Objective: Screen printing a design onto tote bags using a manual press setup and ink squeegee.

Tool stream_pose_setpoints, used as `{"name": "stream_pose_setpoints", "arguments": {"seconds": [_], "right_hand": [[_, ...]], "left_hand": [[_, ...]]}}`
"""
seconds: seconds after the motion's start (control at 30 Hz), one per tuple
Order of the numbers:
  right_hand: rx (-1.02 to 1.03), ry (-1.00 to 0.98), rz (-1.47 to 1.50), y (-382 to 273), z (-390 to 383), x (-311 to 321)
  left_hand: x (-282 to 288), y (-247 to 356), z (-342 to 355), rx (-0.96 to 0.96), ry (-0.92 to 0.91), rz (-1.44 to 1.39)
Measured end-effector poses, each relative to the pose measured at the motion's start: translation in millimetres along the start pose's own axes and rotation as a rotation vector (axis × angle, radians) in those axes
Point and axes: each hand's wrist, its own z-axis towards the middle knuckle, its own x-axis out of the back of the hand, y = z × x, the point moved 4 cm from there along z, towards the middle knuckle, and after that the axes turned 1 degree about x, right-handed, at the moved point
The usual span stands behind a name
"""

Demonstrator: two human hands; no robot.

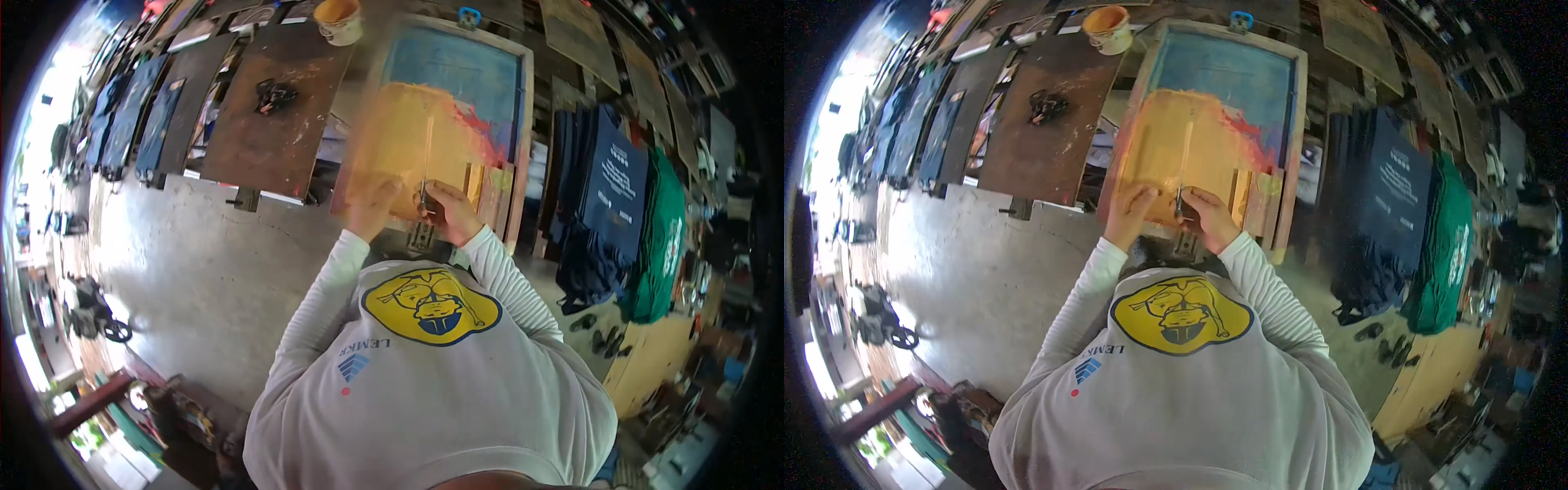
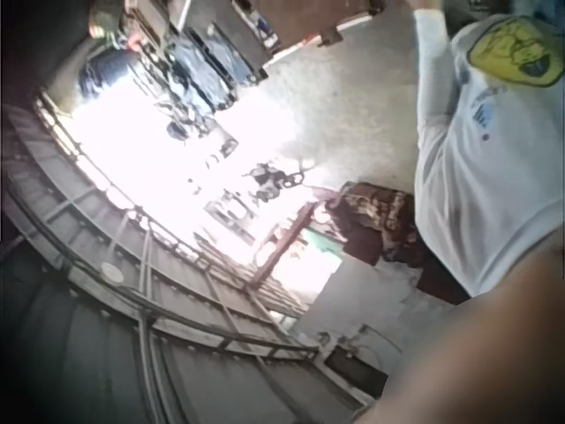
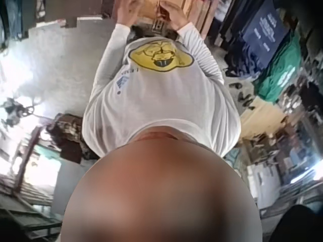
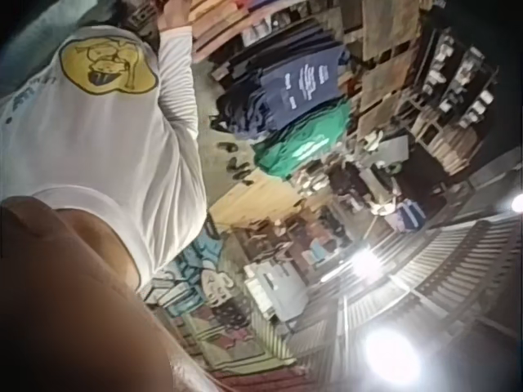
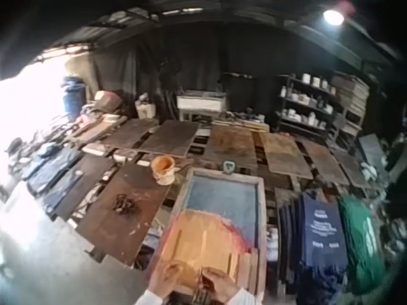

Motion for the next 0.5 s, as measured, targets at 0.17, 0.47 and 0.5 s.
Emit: {"name": "stream_pose_setpoints", "arguments": {"seconds": [0.17,0.47,0.5], "right_hand": [[0.156,0.000,-0.139,12,13,-27],[0.080,0.214,-0.512,18,-5,-31],[0.076,0.261,-0.576,8,-19,-25]], "left_hand": [[-4,12,9,0.380,-0.335,-0.541],[14,-7,36,0.411,-0.448,-0.534],[15,-8,38,0.395,-0.429,-0.563]]}}
